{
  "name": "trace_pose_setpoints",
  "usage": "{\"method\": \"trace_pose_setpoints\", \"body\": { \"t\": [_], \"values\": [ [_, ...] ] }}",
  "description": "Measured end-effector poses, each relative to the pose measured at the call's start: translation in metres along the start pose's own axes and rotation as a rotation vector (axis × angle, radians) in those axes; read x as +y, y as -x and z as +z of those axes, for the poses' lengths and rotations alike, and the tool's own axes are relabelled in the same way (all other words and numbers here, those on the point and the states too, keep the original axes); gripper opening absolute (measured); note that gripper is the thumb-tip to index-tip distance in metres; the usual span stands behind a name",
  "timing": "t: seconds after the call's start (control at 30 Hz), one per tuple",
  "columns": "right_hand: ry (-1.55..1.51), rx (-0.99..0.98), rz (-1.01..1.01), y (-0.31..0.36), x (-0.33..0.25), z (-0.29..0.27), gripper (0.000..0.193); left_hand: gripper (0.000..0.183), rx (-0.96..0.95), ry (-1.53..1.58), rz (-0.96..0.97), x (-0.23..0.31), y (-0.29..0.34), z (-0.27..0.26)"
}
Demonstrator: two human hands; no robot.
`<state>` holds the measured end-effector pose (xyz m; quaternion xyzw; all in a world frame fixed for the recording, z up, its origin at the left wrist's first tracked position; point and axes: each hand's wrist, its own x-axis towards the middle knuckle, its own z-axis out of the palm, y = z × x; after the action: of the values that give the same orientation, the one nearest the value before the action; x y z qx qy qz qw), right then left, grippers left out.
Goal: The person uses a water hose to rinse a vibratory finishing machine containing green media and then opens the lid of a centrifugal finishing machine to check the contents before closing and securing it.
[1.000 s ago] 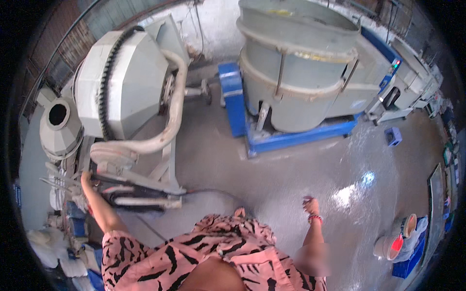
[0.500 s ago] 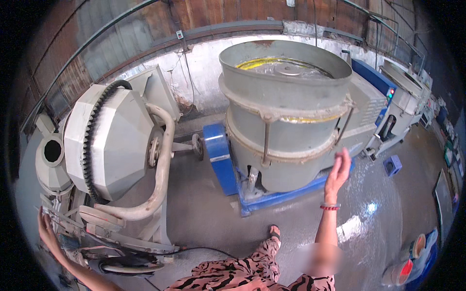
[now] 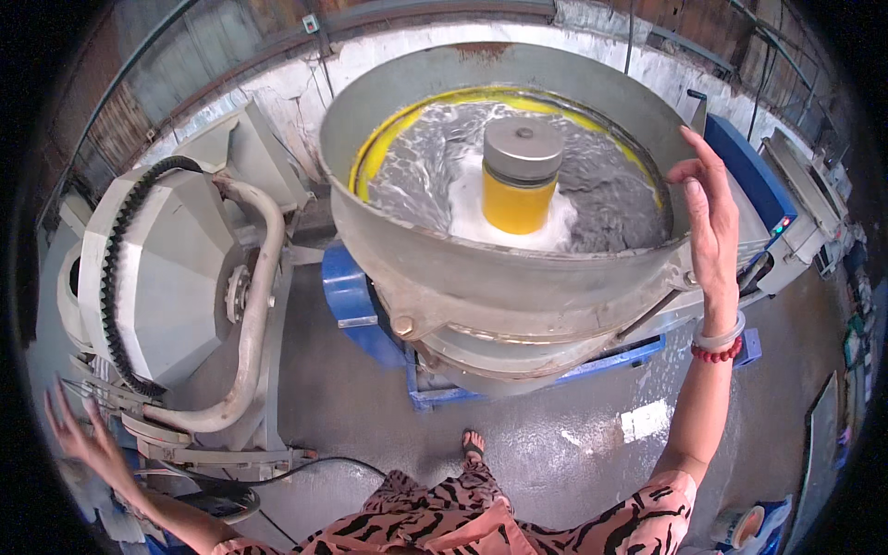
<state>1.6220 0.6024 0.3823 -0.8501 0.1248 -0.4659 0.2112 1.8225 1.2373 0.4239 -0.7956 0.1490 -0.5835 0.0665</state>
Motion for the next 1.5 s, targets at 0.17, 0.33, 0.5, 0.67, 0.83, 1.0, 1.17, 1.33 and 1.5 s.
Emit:
{"method": "trace_pose_setpoints", "body": {
  "t": [0.17, 0.33, 0.5, 0.67, 0.83, 1.0, 1.17, 1.33, 1.5],
  "values": [
    [0.057, -0.148, 0.185, -0.006, 0.02, 0.025, 0.057, 0.028, -0.847, 0.675, -0.379, 0.155, 0.03, 0.093],
    [0.397, -0.563, 0.161, -0.023, 0.018, 0.035, 0.068, 0.022, -1.314, 0.882, -0.116, 0.285, 0.255, 0.242],
    [0.409, -0.616, 0.317, -0.028, 0.009, 0.043, 0.065, 0.036, -1.602, 0.892, -0.046, 0.423, 0.375, 0.303],
    [0.26, -0.403, 0.379, -0.021, 0.012, 0.037, 0.043, 0.049, -1.664, 0.685, 0.347, 0.488, 0.45, 0.353],
    [0.302, -0.417, 0.414, -0.027, 0.016, 0.037, 0.028, 0.047, -1.697, 0.716, 0.388, 0.5, 0.471, 0.373],
    [0.357, -0.432, 0.457, -0.029, 0.011, 0.039, 0.024, 0.046, -1.75, 0.713, 0.387, 0.469, 0.496, 0.365],
    [0.453, -0.419, 0.503, -0.024, 0.01, 0.038, 0.024, 0.044, -1.807, 0.682, 0.393, 0.438, 0.523, 0.356],
    [0.394, -0.374, 0.663, -0.031, 0.005, 0.05, 0.026, 0.044, -1.801, 0.73, 0.416, 0.436, 0.546, 0.364],
    [0.337, -0.344, 0.717, -0.033, 0.008, 0.055, 0.03, 0.043, -1.681, 0.895, 0.456, 0.487, 0.524, 0.409]
  ]
}}
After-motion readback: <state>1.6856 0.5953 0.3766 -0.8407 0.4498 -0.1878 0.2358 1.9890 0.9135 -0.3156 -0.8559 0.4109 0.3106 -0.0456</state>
